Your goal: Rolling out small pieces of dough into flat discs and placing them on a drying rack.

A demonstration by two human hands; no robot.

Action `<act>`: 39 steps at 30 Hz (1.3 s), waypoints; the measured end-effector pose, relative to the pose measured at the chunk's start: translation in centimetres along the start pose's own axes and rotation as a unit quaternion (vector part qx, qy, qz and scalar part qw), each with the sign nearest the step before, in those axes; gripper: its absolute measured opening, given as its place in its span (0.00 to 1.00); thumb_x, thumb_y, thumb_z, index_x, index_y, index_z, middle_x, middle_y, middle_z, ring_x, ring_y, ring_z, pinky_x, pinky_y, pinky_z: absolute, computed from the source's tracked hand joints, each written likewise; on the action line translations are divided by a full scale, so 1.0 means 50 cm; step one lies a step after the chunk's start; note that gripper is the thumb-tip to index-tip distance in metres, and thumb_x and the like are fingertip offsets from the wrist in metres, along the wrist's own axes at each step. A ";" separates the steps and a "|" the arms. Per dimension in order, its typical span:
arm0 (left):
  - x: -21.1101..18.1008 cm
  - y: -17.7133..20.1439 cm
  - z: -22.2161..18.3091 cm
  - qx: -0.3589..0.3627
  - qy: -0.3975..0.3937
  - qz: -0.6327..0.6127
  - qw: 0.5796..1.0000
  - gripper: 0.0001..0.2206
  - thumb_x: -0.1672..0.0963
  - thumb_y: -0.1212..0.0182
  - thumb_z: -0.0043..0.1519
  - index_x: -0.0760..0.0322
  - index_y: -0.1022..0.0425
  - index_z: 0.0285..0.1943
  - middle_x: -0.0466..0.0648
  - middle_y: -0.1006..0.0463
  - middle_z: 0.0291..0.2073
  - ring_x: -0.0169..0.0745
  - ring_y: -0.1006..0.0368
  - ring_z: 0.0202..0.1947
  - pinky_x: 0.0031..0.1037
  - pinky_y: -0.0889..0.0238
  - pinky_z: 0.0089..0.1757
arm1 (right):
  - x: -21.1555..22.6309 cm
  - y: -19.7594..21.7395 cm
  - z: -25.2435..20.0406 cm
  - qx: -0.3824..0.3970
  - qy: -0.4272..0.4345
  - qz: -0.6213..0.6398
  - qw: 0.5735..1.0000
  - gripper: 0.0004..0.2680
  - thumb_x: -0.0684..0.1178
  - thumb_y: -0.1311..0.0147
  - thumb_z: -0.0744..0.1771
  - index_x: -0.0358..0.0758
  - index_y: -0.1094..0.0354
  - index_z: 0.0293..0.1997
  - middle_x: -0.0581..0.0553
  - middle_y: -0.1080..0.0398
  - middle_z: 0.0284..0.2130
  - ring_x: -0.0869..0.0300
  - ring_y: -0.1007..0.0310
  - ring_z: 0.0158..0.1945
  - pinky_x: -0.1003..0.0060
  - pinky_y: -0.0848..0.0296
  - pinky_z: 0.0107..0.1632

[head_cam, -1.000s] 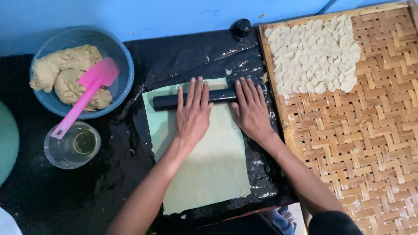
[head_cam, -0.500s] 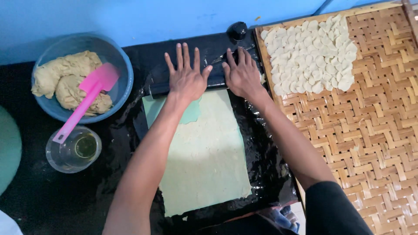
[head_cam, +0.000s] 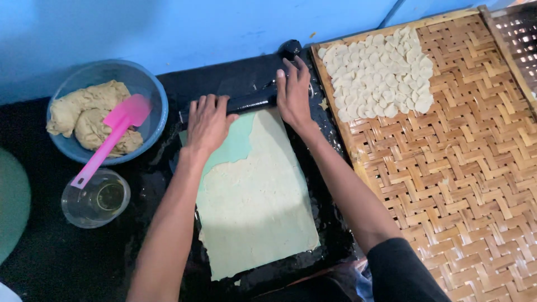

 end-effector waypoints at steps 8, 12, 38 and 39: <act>0.078 0.029 -0.046 -0.039 0.096 0.007 0.995 0.20 0.51 0.35 0.66 0.71 0.28 0.57 0.62 0.22 0.45 0.61 0.27 0.48 0.47 0.36 0.46 | -0.069 0.084 -0.163 0.040 -0.091 0.079 0.992 0.14 0.53 0.57 0.74 0.32 0.32 0.60 0.27 0.38 0.60 0.39 0.36 0.63 0.52 0.36 0.65; 0.095 0.053 -0.093 -0.042 0.161 0.022 0.986 0.20 0.51 0.34 0.66 0.72 0.29 0.56 0.63 0.23 0.45 0.63 0.28 0.50 0.48 0.33 0.45 | -0.085 0.105 -0.176 0.111 -0.138 0.075 0.981 0.14 0.53 0.53 0.72 0.32 0.29 0.57 0.33 0.26 0.48 0.46 0.24 0.50 0.59 0.27 0.53; 0.107 0.009 -0.292 -0.054 0.342 -0.167 0.923 0.11 0.58 0.43 0.62 0.73 0.19 0.43 0.67 0.20 0.44 0.67 0.25 0.48 0.47 0.33 0.51 | -0.105 0.059 -0.203 0.173 -0.188 0.164 0.953 0.17 0.57 0.52 0.72 0.29 0.25 0.53 0.39 0.22 0.38 0.60 0.24 0.42 0.66 0.27 0.47; 0.112 -0.015 -0.285 -0.043 0.345 -0.213 0.913 0.11 0.57 0.43 0.60 0.71 0.18 0.41 0.65 0.19 0.43 0.65 0.24 0.47 0.45 0.32 0.50 | -0.121 0.073 -0.204 0.147 -0.175 0.126 0.965 0.18 0.58 0.50 0.72 0.28 0.26 0.52 0.37 0.22 0.38 0.58 0.23 0.43 0.64 0.27 0.48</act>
Point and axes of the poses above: each hand's wrist, its own z-axis towards the middle knuckle, its own y-axis out of the back of the hand, x = y × z, the point moved 10 cm from there along z, towards the middle knuckle
